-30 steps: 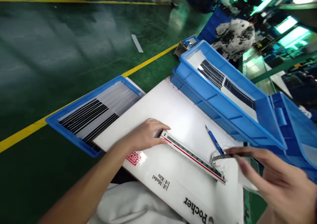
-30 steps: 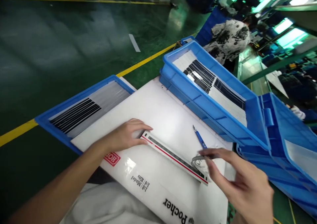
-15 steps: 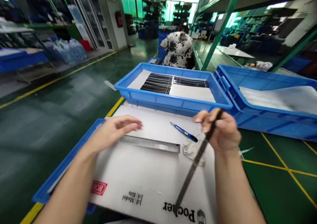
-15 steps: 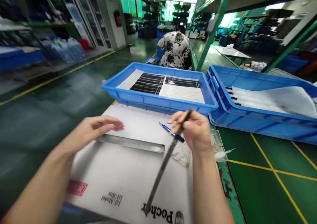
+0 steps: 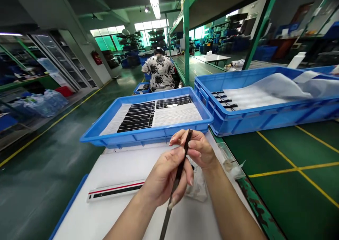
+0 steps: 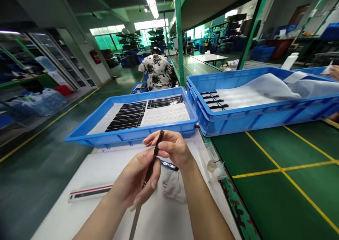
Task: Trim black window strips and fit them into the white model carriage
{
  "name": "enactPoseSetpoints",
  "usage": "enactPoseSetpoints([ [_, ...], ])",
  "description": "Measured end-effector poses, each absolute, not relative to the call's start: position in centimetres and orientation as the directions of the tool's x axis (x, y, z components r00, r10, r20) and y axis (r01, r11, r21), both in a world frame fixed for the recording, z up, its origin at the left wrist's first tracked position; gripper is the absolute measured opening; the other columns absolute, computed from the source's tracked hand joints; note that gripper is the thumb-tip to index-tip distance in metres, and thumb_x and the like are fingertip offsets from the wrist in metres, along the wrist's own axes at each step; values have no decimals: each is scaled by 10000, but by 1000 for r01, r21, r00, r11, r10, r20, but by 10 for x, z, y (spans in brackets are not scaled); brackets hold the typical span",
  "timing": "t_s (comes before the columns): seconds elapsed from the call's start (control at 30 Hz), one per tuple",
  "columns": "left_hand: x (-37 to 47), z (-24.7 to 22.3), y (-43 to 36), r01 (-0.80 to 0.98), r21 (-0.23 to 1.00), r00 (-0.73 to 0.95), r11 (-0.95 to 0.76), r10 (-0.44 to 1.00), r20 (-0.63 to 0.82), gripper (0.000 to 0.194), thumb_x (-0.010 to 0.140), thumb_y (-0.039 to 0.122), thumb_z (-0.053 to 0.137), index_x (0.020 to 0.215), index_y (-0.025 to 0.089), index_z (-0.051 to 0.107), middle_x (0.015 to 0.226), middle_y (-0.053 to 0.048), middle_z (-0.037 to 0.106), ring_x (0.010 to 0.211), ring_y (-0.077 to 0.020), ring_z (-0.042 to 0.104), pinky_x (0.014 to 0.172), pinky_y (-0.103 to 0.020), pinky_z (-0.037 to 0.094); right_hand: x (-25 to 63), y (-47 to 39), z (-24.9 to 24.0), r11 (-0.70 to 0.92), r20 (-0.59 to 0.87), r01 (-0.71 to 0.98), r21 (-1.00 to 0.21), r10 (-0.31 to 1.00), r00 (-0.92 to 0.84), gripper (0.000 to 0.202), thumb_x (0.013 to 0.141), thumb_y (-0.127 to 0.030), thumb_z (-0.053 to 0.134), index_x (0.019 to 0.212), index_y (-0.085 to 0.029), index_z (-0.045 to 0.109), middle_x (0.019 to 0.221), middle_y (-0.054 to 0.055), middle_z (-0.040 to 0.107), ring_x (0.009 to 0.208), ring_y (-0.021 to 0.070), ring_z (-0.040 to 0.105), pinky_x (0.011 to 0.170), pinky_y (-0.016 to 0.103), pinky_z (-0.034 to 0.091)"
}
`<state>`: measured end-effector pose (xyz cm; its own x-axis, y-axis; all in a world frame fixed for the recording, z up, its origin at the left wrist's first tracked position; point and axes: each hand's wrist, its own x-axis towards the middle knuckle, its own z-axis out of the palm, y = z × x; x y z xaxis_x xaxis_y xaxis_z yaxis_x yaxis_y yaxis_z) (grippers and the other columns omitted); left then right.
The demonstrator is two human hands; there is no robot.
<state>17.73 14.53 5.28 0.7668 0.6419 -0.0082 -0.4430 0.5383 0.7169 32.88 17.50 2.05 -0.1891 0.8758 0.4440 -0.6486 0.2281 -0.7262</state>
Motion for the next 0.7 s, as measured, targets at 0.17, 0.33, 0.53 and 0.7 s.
enactPoseSetpoints([
  [0.17, 176, 53, 153, -452, 733, 733, 508, 680, -19, 276, 961, 361, 675, 1079, 134, 781, 567, -5, 678, 233, -32, 396, 259, -124, 270, 331, 175, 22, 217, 358, -525, -823, 915, -183, 376, 827, -526, 758, 1044, -219, 763, 1084, 91, 766, 1018, 269, 707, 995, 456, 527],
  [0.33, 158, 66, 158, -493, 825, 561, 275, 825, 60, 360, 997, 431, 618, 1126, 139, 784, 591, -24, 689, 244, -21, 399, 277, -142, 168, 335, 184, 1, 158, 186, -142, -977, 961, -206, 472, 954, -578, 628, 1185, -168, 670, 989, 65, 726, 859, 192, 681, 870, 391, 549],
  [0.53, 126, 88, 157, -665, 732, 461, 149, 852, 246, 447, 1046, 474, 508, 1132, 143, 796, 648, -52, 732, 253, -11, 362, 272, -145, 178, 330, 186, -49, 1, -176, 592, -806, 954, -241, 252, 954, -347, 722, 824, -148, 638, 760, -23, 607, 659, 129, 577, 669, 289, 522],
  [0.7, 97, 101, 156, -787, 610, 400, 92, 829, 391, 503, 1052, 519, 452, 1195, 153, 766, 693, -44, 726, 257, -10, 304, 255, -147, 157, 323, 174, -75, 18, -205, 796, -605, 963, -178, 200, 914, -297, 726, 827, -164, 604, 797, -15, 588, 722, 154, 556, 722, 316, 482],
])
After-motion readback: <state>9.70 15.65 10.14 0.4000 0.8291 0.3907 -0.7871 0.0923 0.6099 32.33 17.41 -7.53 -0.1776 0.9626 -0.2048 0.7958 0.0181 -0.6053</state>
